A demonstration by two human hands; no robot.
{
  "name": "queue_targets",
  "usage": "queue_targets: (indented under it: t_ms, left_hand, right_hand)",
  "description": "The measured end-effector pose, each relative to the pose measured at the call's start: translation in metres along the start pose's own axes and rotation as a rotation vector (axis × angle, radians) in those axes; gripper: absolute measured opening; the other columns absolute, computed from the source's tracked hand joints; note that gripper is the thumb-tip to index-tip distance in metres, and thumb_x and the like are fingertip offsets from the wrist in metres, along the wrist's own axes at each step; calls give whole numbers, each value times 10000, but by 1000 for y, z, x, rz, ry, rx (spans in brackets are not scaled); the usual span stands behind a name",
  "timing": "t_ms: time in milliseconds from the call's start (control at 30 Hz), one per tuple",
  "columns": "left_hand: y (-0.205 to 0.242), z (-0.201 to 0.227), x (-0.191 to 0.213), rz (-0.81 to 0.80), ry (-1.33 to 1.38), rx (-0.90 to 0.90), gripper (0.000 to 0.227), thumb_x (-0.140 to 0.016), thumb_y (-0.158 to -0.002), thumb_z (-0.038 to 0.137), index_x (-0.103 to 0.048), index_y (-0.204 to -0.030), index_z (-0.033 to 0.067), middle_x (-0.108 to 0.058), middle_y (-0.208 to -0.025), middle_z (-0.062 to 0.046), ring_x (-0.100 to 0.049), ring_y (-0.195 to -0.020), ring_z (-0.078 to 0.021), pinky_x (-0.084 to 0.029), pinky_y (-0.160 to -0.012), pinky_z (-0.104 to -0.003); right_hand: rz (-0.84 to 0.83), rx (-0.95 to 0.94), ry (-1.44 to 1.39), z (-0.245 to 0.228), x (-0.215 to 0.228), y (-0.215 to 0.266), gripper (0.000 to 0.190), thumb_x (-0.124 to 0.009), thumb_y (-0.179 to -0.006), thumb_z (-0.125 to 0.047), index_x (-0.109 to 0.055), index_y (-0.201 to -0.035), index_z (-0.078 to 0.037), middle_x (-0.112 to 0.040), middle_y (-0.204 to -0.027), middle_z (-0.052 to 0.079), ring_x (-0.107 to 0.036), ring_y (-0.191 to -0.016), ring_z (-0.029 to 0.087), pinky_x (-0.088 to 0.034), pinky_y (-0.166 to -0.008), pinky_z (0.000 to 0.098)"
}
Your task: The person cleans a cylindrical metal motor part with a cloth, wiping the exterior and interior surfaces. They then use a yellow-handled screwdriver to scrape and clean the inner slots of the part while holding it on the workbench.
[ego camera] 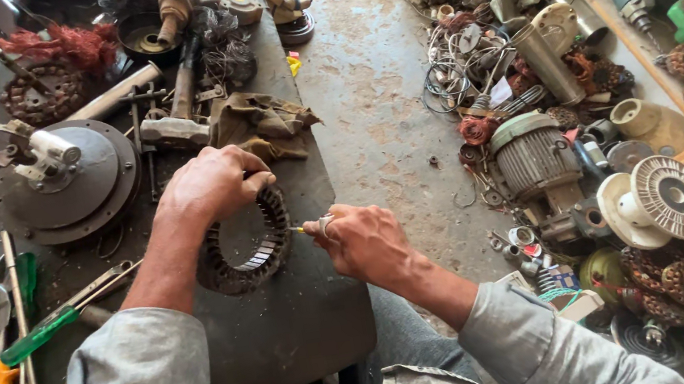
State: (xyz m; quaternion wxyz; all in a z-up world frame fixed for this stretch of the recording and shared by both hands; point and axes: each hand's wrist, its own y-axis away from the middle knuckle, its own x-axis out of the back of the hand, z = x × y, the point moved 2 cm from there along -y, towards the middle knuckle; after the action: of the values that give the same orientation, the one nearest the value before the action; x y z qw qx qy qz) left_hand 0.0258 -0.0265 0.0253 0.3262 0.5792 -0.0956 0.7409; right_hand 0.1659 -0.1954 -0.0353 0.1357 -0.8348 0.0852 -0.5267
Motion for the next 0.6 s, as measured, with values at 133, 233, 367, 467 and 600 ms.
queue_targets:
  t_ms: [133, 233, 367, 467, 600]
  left_hand:
    - [3, 3, -2, 18, -4, -13, 293, -704, -885, 449, -800, -1125, 311, -757, -1131, -88, -706, -1059, -306, -538, -972, -430]
    - [5, 6, -3, 40, -22, -59, 284, -703, -883, 439, -805, -1106, 295, -756, -1129, -80, -703, -1053, -304, -540, -954, -436]
    - [7, 9, -4, 49, -72, -70, 285, -691, -898, 446, -799, -1109, 288, -751, -1110, -90, -691, -1059, -308, -539, -943, -440]
    - [7, 10, -4, 71, -57, -125, 287, -692, -886, 437, -809, -1091, 274, -758, -1118, -67, -698, -1056, -297, -539, -948, -435]
    - [12, 10, -4, 108, -42, -110, 308, -703, -873, 455, -802, -1099, 271, -753, -1098, -83, -685, -1058, -308, -532, -936, -443]
  right_hand:
    - [3, 37, 53, 2, -6, -2, 277, -654, -983, -261, -741, -776, -100, -661, -759, 115, -663, -580, 317, -529, -520, 456]
    - [2, 85, 53, 2, -5, -2, 274, -633, -985, -246, -739, -778, -101, -651, -741, 126, -652, -549, 315, -524, -498, 449]
    - [-96, 66, 53, -2, -1, -5, 290, -608, -1026, -233, -723, -806, -85, -647, -764, 124, -653, -531, 287, -536, -494, 424]
    - [-63, 101, 119, -5, 1, -6, 149, -619, -943, -166, -756, -911, -117, -637, -745, 142, -662, -552, 307, -530, -477, 437]
    - [-107, 81, 87, 2, 1, -7, 119, -628, -903, -163, -722, -857, -106, -650, -759, 122, -673, -597, 316, -544, -536, 443]
